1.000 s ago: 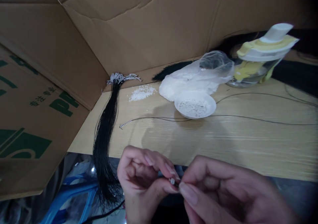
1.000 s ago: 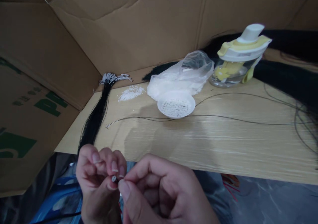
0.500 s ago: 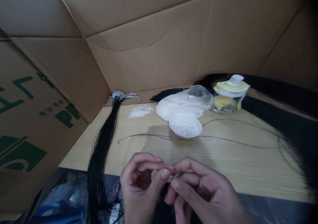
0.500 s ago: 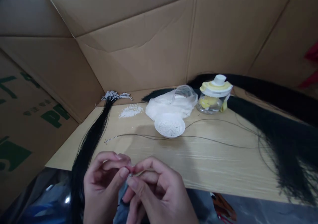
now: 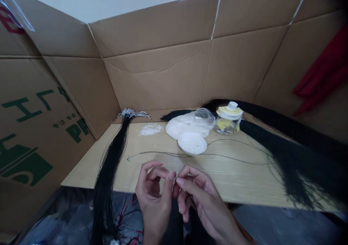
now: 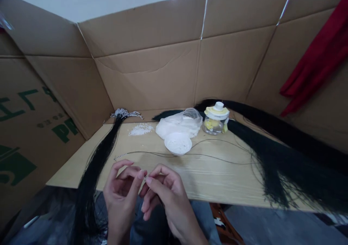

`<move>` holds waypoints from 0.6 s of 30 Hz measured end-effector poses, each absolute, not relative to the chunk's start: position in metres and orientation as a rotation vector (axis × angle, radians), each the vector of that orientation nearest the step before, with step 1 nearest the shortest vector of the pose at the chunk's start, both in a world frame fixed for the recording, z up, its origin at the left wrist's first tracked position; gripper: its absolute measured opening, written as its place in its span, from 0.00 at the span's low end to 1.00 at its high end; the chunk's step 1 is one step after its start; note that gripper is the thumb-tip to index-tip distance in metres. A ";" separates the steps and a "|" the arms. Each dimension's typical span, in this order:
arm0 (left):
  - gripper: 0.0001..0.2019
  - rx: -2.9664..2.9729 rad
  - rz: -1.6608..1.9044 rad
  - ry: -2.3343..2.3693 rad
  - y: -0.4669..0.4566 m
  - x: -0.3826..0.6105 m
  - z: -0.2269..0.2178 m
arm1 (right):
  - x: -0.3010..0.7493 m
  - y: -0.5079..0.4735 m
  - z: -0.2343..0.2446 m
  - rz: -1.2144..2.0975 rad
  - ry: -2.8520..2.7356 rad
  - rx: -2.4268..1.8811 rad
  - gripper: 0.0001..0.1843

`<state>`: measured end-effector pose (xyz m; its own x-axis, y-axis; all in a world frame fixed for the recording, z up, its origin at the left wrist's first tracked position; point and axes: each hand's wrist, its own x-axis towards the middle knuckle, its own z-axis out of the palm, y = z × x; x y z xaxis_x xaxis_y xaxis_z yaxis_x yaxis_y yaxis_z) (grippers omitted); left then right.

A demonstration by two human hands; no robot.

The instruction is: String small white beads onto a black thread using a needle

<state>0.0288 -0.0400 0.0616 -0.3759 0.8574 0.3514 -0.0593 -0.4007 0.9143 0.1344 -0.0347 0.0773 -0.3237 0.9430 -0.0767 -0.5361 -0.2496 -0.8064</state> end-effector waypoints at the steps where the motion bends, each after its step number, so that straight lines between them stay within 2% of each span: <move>1: 0.13 1.184 1.833 1.135 -0.040 0.028 0.061 | 0.135 -0.036 0.078 1.771 -0.849 -0.703 0.18; 18: 0.14 1.215 1.822 1.096 -0.066 0.025 0.074 | 0.145 -0.059 0.079 1.791 -0.930 -0.616 0.08</move>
